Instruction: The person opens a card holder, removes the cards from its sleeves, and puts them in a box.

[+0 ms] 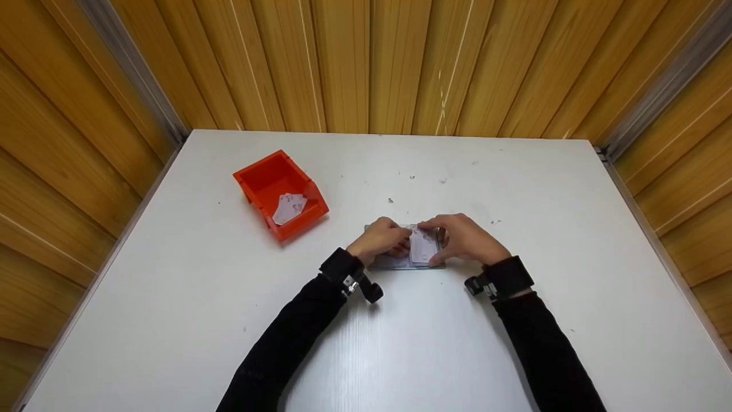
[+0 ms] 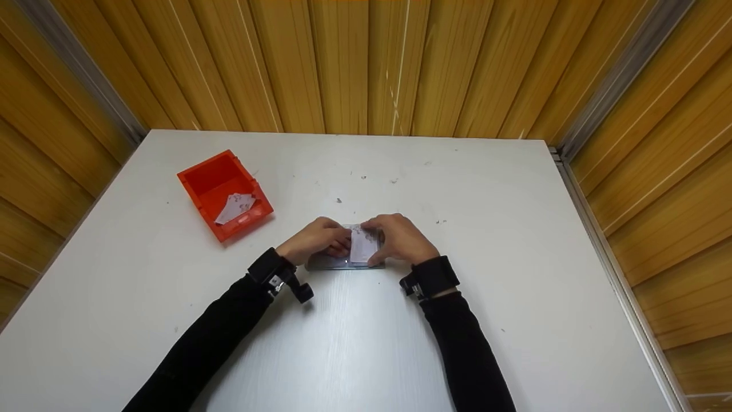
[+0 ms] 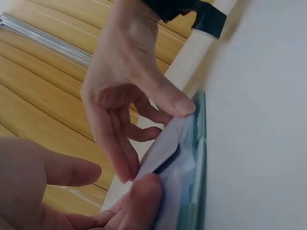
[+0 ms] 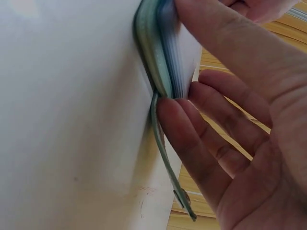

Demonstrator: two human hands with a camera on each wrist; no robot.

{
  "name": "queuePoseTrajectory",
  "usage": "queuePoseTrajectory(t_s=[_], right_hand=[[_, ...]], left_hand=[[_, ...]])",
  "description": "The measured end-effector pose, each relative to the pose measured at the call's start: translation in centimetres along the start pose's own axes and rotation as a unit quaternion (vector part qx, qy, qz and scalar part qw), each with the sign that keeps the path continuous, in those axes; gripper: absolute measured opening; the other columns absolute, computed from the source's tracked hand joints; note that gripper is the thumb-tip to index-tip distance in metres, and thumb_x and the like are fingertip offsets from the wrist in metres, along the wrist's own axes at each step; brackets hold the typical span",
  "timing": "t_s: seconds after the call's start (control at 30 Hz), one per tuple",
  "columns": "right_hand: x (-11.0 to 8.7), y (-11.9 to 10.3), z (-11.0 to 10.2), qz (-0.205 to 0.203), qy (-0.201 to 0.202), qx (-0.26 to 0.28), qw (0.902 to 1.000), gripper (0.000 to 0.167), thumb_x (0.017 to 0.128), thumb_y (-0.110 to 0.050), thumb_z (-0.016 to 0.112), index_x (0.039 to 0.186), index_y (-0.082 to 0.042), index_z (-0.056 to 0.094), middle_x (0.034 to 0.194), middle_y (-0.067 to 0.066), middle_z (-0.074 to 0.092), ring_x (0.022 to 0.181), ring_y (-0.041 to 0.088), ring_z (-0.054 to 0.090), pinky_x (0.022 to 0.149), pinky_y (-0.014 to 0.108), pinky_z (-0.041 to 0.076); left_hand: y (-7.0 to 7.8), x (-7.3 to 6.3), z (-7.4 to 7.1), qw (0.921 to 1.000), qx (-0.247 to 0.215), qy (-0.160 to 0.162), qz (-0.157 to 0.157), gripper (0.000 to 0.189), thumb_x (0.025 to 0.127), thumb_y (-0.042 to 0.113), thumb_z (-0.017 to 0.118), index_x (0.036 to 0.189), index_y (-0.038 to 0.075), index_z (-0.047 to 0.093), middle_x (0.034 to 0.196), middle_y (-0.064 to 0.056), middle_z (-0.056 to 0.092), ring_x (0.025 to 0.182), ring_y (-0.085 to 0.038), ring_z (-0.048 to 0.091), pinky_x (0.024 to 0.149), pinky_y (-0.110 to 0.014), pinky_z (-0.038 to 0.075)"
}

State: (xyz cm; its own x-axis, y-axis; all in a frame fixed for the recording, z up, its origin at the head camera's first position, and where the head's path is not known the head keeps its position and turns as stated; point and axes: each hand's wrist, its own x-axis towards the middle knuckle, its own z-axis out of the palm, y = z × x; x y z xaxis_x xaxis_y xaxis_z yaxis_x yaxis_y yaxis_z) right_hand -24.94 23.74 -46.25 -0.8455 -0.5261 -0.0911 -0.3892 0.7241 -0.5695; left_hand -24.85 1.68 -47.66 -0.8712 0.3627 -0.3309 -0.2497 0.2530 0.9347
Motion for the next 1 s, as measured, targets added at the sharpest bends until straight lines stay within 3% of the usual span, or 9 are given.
queuePoseTrajectory(t_s=[0.17,0.33,0.5,0.7,1.0], right_hand=[[0.1,0.2,0.2,0.005,-0.007,0.008,0.9999,0.081,0.068,-0.016,0.098,0.14,-0.007,0.064,0.137,0.012,0.068,0.117,0.028,0.061,0.103,0.048,0.049],[0.1,0.1,0.0,-0.004,-0.001,0.005,1.0,0.079,0.068,-0.016,0.098,0.139,-0.005,0.065,0.134,0.013,0.069,0.11,0.027,0.061,0.097,0.045,0.05],[0.1,0.1,0.0,-0.009,0.002,0.009,0.9999,0.078,0.067,-0.015,0.098,0.137,-0.005,0.066,0.131,0.012,0.071,0.106,0.025,0.061,0.093,0.041,0.049],[0.1,0.2,-0.1,-0.005,-0.001,0.001,1.0,0.078,0.067,-0.019,0.098,0.138,-0.009,0.066,0.131,0.009,0.071,0.105,0.024,0.06,0.092,0.04,0.048],[0.0,0.4,-0.1,0.006,-0.001,0.005,1.0,0.079,0.067,-0.021,0.098,0.139,-0.009,0.066,0.12,0.006,0.071,0.096,0.021,0.057,0.083,0.034,0.047]], left_hand=[[-0.3,0.4,0.4,0.9992,0.031,0.024,-0.003,0.025,0.1,0.013,0.059,0.093,-0.007,0.072,0.076,-0.005,0.069,0.06,-0.011,0.066,0.058,-0.021,0.057],[-0.2,0.3,0.8,0.9964,0.061,0.055,0.019,0.021,0.097,0.011,0.062,0.087,-0.004,0.074,0.069,-0.003,0.069,0.058,-0.01,0.065,0.056,-0.019,0.053],[-0.2,0.1,1.3,0.9943,0.078,0.064,0.035,0.014,0.095,0.008,0.065,0.083,0.001,0.07,0.065,-0.002,0.067,0.057,-0.009,0.062,0.054,-0.018,0.048],[-0.2,-0.1,1.7,0.9958,0.047,0.071,0.034,0.003,0.093,0.001,0.067,0.093,0.0,0.065,0.076,-0.005,0.072,0.059,-0.009,0.065,0.055,-0.018,0.052],[-0.4,0.1,1.1,0.9981,0.023,0.041,0.039,0.021,0.092,-0.001,0.074,0.109,-0.007,0.063,0.095,-0.019,0.077,0.061,-0.01,0.07,0.06,-0.022,0.059]])
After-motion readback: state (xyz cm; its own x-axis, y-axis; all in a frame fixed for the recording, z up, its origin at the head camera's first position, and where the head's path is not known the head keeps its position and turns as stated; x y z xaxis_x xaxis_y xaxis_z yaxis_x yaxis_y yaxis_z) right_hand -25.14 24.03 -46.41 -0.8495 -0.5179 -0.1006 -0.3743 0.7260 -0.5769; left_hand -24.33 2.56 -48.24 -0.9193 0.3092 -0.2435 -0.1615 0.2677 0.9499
